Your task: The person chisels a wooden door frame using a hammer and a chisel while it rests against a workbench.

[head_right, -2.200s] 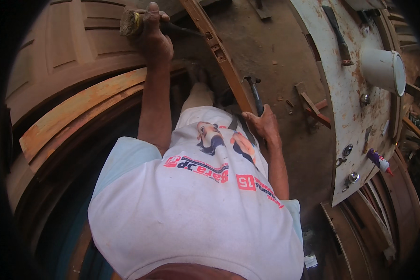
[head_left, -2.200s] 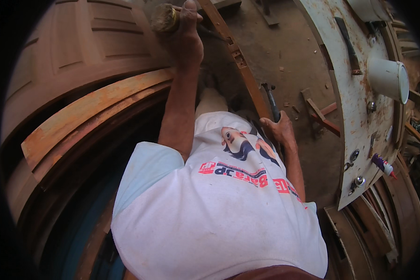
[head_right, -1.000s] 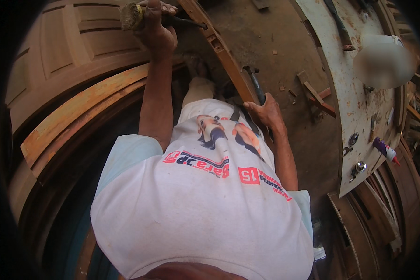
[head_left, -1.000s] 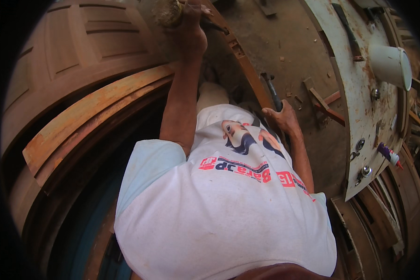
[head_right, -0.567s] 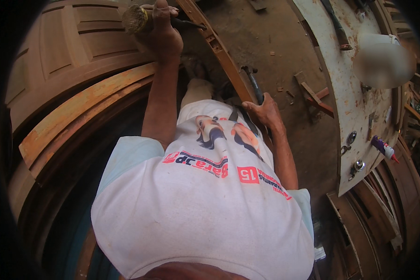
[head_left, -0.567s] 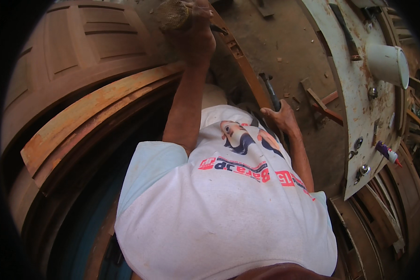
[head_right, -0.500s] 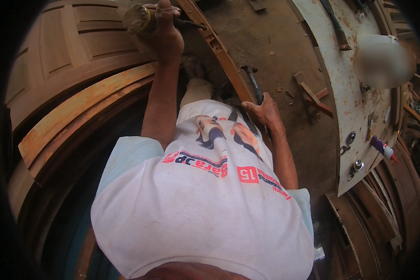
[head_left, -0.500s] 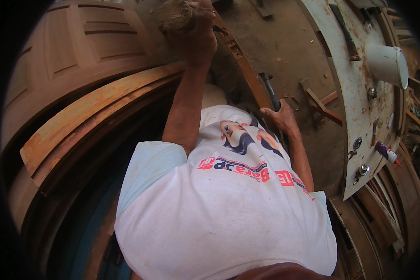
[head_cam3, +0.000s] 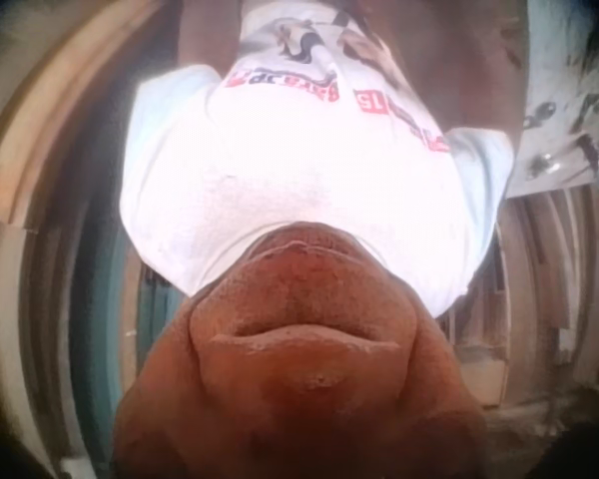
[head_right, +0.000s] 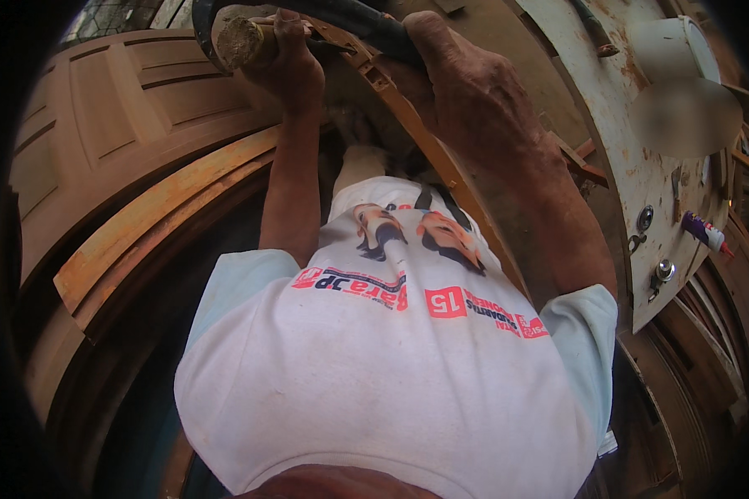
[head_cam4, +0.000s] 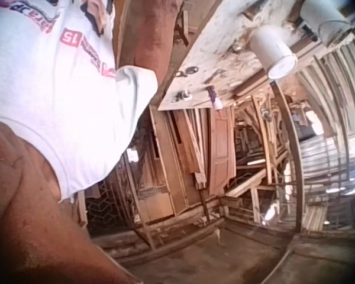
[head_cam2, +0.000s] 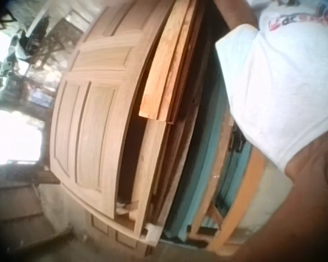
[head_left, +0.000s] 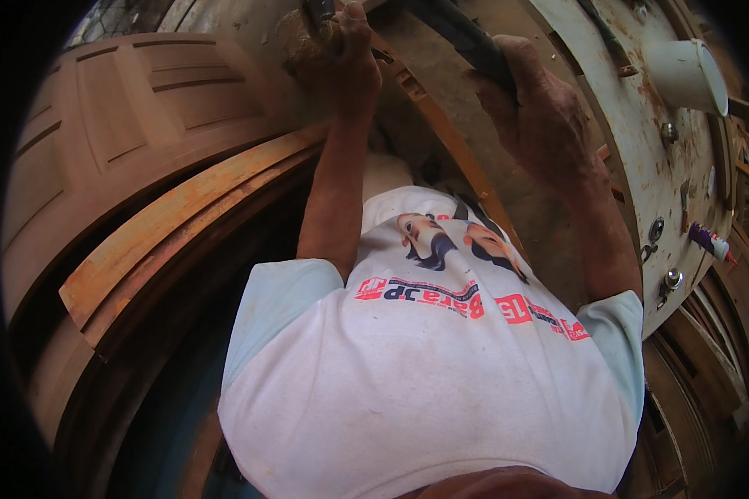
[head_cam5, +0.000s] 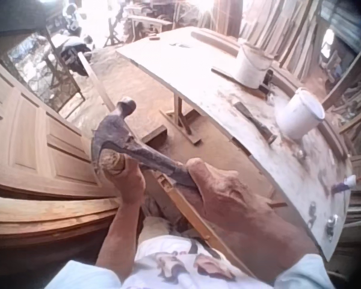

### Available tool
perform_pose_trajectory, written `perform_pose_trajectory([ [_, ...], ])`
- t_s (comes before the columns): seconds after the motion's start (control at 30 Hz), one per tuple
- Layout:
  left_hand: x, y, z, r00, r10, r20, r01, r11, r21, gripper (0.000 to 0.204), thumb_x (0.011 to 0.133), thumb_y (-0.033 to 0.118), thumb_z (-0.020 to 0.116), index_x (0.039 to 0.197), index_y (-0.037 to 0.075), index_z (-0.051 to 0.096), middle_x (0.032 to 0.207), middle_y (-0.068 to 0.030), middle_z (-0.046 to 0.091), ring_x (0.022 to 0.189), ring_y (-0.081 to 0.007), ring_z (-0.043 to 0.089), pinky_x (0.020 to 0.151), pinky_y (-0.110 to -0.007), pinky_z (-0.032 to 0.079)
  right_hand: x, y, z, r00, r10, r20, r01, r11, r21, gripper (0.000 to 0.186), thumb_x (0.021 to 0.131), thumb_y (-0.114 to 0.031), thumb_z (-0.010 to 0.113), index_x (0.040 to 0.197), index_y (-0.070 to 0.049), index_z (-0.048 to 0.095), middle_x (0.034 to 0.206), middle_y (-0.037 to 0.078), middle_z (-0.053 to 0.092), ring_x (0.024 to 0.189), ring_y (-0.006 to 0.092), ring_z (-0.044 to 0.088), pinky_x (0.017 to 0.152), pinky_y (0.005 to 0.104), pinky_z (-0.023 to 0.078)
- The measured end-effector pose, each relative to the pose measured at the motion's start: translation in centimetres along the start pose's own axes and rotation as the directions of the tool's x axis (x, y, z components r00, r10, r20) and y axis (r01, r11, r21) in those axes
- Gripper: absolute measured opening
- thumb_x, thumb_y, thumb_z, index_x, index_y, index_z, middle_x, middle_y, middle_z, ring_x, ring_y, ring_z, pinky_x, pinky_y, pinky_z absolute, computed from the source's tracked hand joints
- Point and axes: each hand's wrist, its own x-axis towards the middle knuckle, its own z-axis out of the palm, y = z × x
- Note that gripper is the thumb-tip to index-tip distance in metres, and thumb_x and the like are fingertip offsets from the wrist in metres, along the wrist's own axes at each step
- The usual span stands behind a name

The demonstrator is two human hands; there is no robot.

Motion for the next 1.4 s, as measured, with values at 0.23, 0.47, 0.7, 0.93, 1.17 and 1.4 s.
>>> perform_pose_trajectory([
  [0.23, -0.4, 0.5, 0.3, 0.977, -0.207, 0.048, 0.212, 0.937, -0.278, 0.016, 0.093, 0.013, 0.078, 0.091, 0.002, 0.065, 0.084, -0.0001, 0.068, 0.075, -0.0093, 0.064, 0.07, -0.028, 0.052, 2.5, -2.1, -3.1, 0.992, 0.014, 0.126, -0.004, 0.997, -0.075, 0.029, 0.1, -0.028, 0.069, 0.119, -0.009, 0.056, 0.078, 0.015, 0.067, 0.071, 0.0338, 0.069, 0.065, 0.0439, 0.053],
  [0.47, -0.1, 2.2, 1.4, 0.972, -0.22, 0.083, 0.235, 0.927, -0.294, 0.021, 0.093, 0.018, 0.08, 0.091, 0.003, 0.065, 0.086, -0.0004, 0.067, 0.077, -0.0098, 0.063, 0.07, -0.029, 0.052, 1.7, -1.4, -3.1, 0.982, 0.051, 0.18, -0.004, 0.968, -0.253, 0.027, 0.1, -0.028, 0.067, 0.116, -0.009, 0.055, 0.083, 0.015, 0.068, 0.068, 0.036, 0.068, 0.06, 0.0492, 0.054],
  [0.7, -0.6, 0.1, 1.3, 0.994, -0.079, 0.07, 0.084, 0.994, -0.077, 0.021, 0.089, 0.011, 0.082, 0.104, 0.001, 0.07, 0.094, -0.0021, 0.071, 0.08, -0.0104, 0.067, 0.073, -0.028, 0.053, 3.8, -3.3, -4.9, 1.0, 0.002, 0.017, -0.001, 0.997, -0.073, 0.026, 0.101, -0.027, 0.066, 0.106, -0.007, 0.051, 0.084, 0.017, 0.068, 0.072, 0.0406, 0.068, 0.064, 0.0526, 0.054],
  [0.93, 0.4, 1.7, 1.7, 0.939, -0.292, 0.182, 0.342, 0.85, -0.4, 0.016, 0.091, 0.004, 0.077, 0.104, 0.0, 0.071, 0.091, -0.0015, 0.073, 0.084, -0.0092, 0.069, 0.073, -0.027, 0.055, 2.1, -0.1, -1.4, 0.964, 0.074, 0.256, -0.038, 0.989, -0.142, 0.028, 0.101, -0.028, 0.066, 0.108, -0.005, 0.052, 0.074, 0.019, 0.065, 0.072, 0.0418, 0.068, 0.062, 0.0517, 0.05],
  [1.17, 1.4, 0.3, 0.2, 0.879, -0.25, 0.405, 0.413, 0.824, -0.388, 0.006, 0.094, 0.005, 0.074, 0.097, 0.001, 0.072, 0.086, -0.0023, 0.073, 0.078, -0.0075, 0.067, 0.073, -0.026, 0.054, -0.5, 0.5, -0.6, 0.957, 0.243, 0.158, -0.26, 0.96, 0.1, 0.032, 0.103, -0.033, 0.065, 0.108, -0.004, 0.055, 0.07, 0.019, 0.061, 0.065, 0.04, 0.064, 0.061, 0.0465, 0.046],
  [1.4, 4.1, -6.9, -1.9, 0.785, -0.534, 0.314, 0.53, 0.317, -0.787, 0.015, 0.098, 0.013, 0.068, 0.095, 0.008, 0.054, 0.07, -0.0019, 0.053, 0.061, -0.0138, 0.054, 0.06, -0.03, 0.049, -7.2, 3.0, 1.2, 0.799, 0.552, 0.238, -0.588, 0.8, 0.121, 0.035, 0.104, -0.037, 0.064, 0.104, -0.003, 0.057, 0.071, 0.017, 0.057, 0.065, 0.0331, 0.059, 0.063, 0.0435, 0.046],
])
